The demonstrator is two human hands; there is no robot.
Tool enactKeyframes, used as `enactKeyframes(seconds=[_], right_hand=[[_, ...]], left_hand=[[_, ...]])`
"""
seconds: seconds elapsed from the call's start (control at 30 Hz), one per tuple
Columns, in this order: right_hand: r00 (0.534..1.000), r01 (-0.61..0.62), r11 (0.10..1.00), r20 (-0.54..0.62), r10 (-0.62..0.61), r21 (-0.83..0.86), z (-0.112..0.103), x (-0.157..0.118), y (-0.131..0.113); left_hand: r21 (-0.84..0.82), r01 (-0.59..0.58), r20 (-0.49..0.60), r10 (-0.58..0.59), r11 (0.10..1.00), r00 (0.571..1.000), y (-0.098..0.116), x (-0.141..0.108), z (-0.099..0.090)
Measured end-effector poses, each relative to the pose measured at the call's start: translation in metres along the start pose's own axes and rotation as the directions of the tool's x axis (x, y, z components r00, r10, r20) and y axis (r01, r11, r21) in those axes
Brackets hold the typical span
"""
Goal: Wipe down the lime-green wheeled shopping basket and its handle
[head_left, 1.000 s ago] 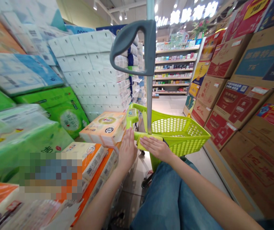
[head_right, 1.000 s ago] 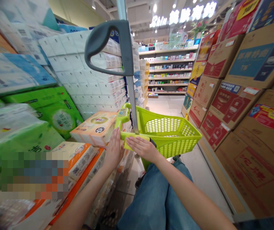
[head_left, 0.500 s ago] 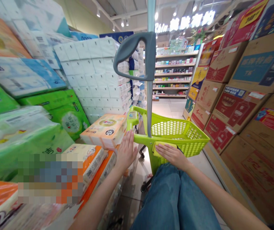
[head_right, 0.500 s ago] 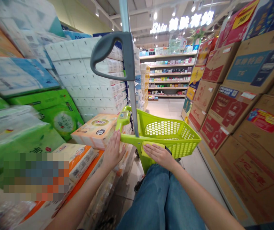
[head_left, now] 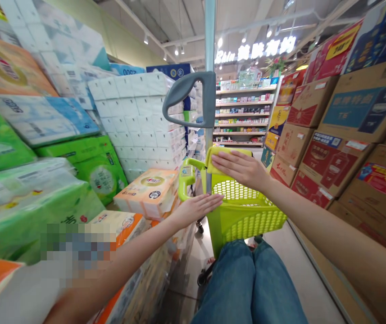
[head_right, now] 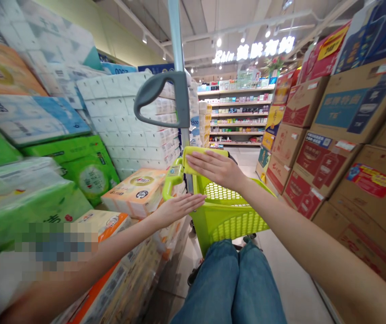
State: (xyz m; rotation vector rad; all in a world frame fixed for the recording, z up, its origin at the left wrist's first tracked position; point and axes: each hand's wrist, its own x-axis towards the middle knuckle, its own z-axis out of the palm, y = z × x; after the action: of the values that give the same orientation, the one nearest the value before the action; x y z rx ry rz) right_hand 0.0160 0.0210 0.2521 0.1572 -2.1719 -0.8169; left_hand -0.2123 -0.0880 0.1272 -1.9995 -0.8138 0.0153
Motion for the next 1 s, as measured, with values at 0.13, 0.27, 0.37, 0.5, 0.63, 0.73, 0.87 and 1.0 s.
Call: enactKeyframes(seconds=[0.13, 0.27, 0.37, 0.5, 0.63, 0.73, 0.87, 1.0], right_hand=[[0.997, 0.047, 0.998, 0.056, -0.048, 0.031, -0.005, 0.034, 0.024], [0.991, 0.009, 0.999, 0.13, -0.014, 0.04, 0.0, 0.047, 0.035], [0.989, 0.059, 0.998, 0.136, -0.061, 0.019, 0.015, 0.034, 0.023], [0.955, 0.258, 0.966, 0.144, -0.258, 0.023, 0.044, -0.005, -0.013], [0.914, 0.352, 0.934, 0.192, -0.358, 0.067, 0.051, -0.02, -0.018], [0.94, 0.289, 0.955, 0.168, -0.296, 0.066, 0.033, 0.003, 0.009], [0.989, 0.119, 0.991, 0.099, -0.112, -0.062, 0.013, 0.038, 0.039], [0.995, 0.083, 0.991, 0.066, -0.077, -0.105, 0.025, 0.03, 0.016]], left_hand=[[-0.056, 0.08, 0.017, -0.079, 0.995, 0.997, 0.003, 0.003, 0.016], [-0.155, 0.093, 0.052, -0.086, 0.984, 0.995, 0.005, -0.001, 0.023], [-0.168, 0.093, 0.031, -0.089, 0.981, 0.996, 0.006, -0.002, 0.026], [-0.12, 0.055, 0.022, -0.052, 0.991, 0.998, 0.007, -0.005, 0.034], [-0.033, 0.014, 0.071, -0.012, 0.999, 0.997, 0.008, -0.006, 0.036], [-0.04, 0.047, 0.06, -0.044, 0.998, 0.997, 0.007, -0.004, 0.029], [-0.102, 0.08, 0.008, -0.079, 0.992, 0.997, 0.008, -0.002, 0.021], [-0.098, 0.095, -0.013, -0.097, 0.991, 0.995, 0.011, -0.004, 0.026]])
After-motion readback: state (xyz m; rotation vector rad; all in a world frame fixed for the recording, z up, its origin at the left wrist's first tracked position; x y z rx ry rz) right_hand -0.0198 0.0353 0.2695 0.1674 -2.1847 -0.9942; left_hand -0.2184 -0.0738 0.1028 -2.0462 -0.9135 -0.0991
